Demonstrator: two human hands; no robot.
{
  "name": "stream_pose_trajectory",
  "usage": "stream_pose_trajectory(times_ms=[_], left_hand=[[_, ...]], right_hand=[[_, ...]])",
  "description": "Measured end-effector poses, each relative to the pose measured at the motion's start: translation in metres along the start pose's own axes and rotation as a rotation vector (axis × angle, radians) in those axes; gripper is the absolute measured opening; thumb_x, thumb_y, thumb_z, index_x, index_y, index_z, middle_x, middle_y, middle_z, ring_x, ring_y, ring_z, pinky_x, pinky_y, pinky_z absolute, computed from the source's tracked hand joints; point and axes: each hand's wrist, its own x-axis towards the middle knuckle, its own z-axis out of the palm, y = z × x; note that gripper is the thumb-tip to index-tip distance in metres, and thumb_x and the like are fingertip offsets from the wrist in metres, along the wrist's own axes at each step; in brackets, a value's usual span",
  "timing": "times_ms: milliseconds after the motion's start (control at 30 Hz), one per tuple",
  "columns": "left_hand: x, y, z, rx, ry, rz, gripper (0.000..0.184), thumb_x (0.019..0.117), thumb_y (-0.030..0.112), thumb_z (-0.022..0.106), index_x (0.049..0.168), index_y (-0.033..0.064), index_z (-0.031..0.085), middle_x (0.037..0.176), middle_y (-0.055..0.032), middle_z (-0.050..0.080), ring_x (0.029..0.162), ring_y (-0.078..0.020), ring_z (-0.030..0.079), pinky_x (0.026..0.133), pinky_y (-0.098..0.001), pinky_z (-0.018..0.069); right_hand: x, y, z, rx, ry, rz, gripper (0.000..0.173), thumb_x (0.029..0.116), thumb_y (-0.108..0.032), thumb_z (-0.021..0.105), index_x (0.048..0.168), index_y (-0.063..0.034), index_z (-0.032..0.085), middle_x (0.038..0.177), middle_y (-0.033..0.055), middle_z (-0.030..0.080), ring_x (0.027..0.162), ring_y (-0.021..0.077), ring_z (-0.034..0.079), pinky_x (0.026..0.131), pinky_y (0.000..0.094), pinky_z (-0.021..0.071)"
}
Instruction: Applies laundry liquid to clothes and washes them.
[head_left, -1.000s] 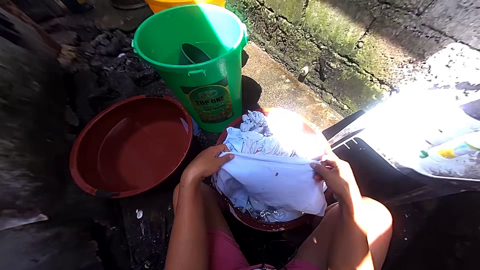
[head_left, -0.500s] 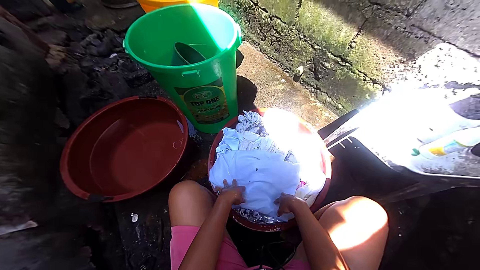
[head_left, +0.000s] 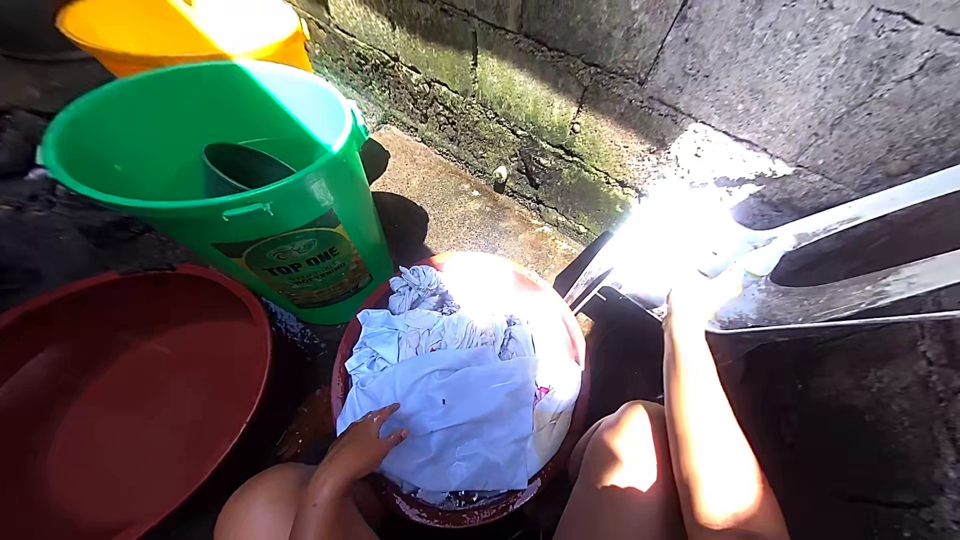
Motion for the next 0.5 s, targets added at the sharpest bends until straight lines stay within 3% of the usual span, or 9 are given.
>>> stream_pose_trajectory(times_ms=[33,100,133,167,233,300,367,467,500], left_hand=[[0.002,-0.003,0.001,-0.002,-0.013,-0.012,0.061,0.1018,0.034,0.065,0.152,0.0059,0.047,0.152,-0.0232,0.05,0.143,-0.0402,0.045,0.119,-0.0579,0.0308],[0.007,-0.008,0.004,-0.012,-0.011,-0.013,0.06,0.1005,0.034,0.067,0.151,0.0069,0.049,0.151,-0.0226,0.051,0.141,-0.0394,0.047,0.118,-0.0577,0.0333],[0.008,-0.009,0.004,-0.017,-0.009,-0.012,0.06,0.1002,0.033,0.067,0.151,0.007,0.049,0.151,-0.0225,0.051,0.14,-0.0395,0.048,0.117,-0.0576,0.0344],[0.009,-0.007,0.003,-0.017,-0.009,-0.017,0.06,0.1003,0.033,0.067,0.152,0.0073,0.049,0.151,-0.0223,0.051,0.14,-0.0394,0.048,0.116,-0.0574,0.0348],[0.008,0.0,-0.002,-0.008,-0.018,-0.033,0.061,0.1011,0.033,0.066,0.153,0.0066,0.046,0.152,-0.0232,0.05,0.142,-0.0399,0.046,0.118,-0.0575,0.0324],[0.011,0.001,-0.002,0.001,0.0,-0.044,0.061,0.1008,0.032,0.066,0.152,0.0059,0.047,0.151,-0.0233,0.05,0.143,-0.0398,0.045,0.119,-0.0581,0.0308],[0.016,-0.004,0.003,0.011,0.015,-0.07,0.061,0.0999,0.033,0.067,0.152,0.0074,0.049,0.152,-0.0213,0.051,0.143,-0.0385,0.046,0.118,-0.0591,0.0315],[0.018,-0.005,0.003,0.025,-0.013,-0.142,0.063,0.1001,0.038,0.066,0.154,0.0116,0.047,0.155,-0.018,0.049,0.144,-0.0371,0.044,0.118,-0.0599,0.0312],[0.016,-0.002,0.002,0.026,-0.018,-0.164,0.063,0.1001,0.039,0.066,0.154,0.0124,0.047,0.155,-0.0172,0.048,0.145,-0.0366,0.043,0.118,-0.0597,0.0315]], right_hand=[[0.03,0.007,0.001,-0.054,0.063,0.037,0.085,0.0936,-0.028,0.072,0.158,0.0042,0.026,0.159,0.0281,0.035,0.147,0.0371,0.036,0.12,0.0481,0.0339],[0.068,0.011,-0.005,-0.144,0.123,0.107,0.082,0.0936,-0.032,0.072,0.155,0.0054,0.032,0.155,0.0285,0.042,0.145,0.0372,0.042,0.117,0.0482,0.0369],[0.083,0.012,-0.009,-0.178,0.128,0.145,0.085,0.0942,-0.031,0.072,0.157,0.0069,0.028,0.156,0.0298,0.039,0.145,0.0376,0.041,0.117,0.0473,0.0362],[0.103,0.021,-0.011,-0.173,0.148,0.171,0.098,0.0911,-0.028,0.076,0.16,0.0061,0.016,0.16,0.0299,0.033,0.148,0.037,0.037,0.12,0.0443,0.0343],[0.14,0.049,-0.01,-0.159,0.184,0.167,0.106,0.084,-0.026,0.084,0.158,0.0085,0.017,0.157,0.0313,0.036,0.146,0.037,0.04,0.119,0.0429,0.0358],[0.162,0.071,-0.008,-0.107,0.149,0.173,0.095,0.0855,-0.023,0.082,0.154,0.0119,0.026,0.152,0.0321,0.042,0.142,0.0372,0.044,0.116,0.0446,0.0383],[0.169,0.081,-0.008,-0.039,0.088,0.194,0.076,0.0904,-0.016,0.076,0.151,0.0092,0.036,0.149,0.0263,0.048,0.135,0.0296,0.051,0.111,0.0397,0.0419],[0.181,0.1,-0.009,0.038,-0.046,0.206,0.062,0.0961,-0.016,0.068,0.15,0.0018,0.042,0.147,0.0178,0.051,0.129,0.0189,0.053,0.107,0.0329,0.0431],[0.184,0.112,-0.015,0.068,-0.123,0.128,0.059,0.0973,-0.015,0.066,0.149,0.004,0.043,0.146,0.0208,0.051,0.126,0.0188,0.055,0.104,0.0316,0.0449]])
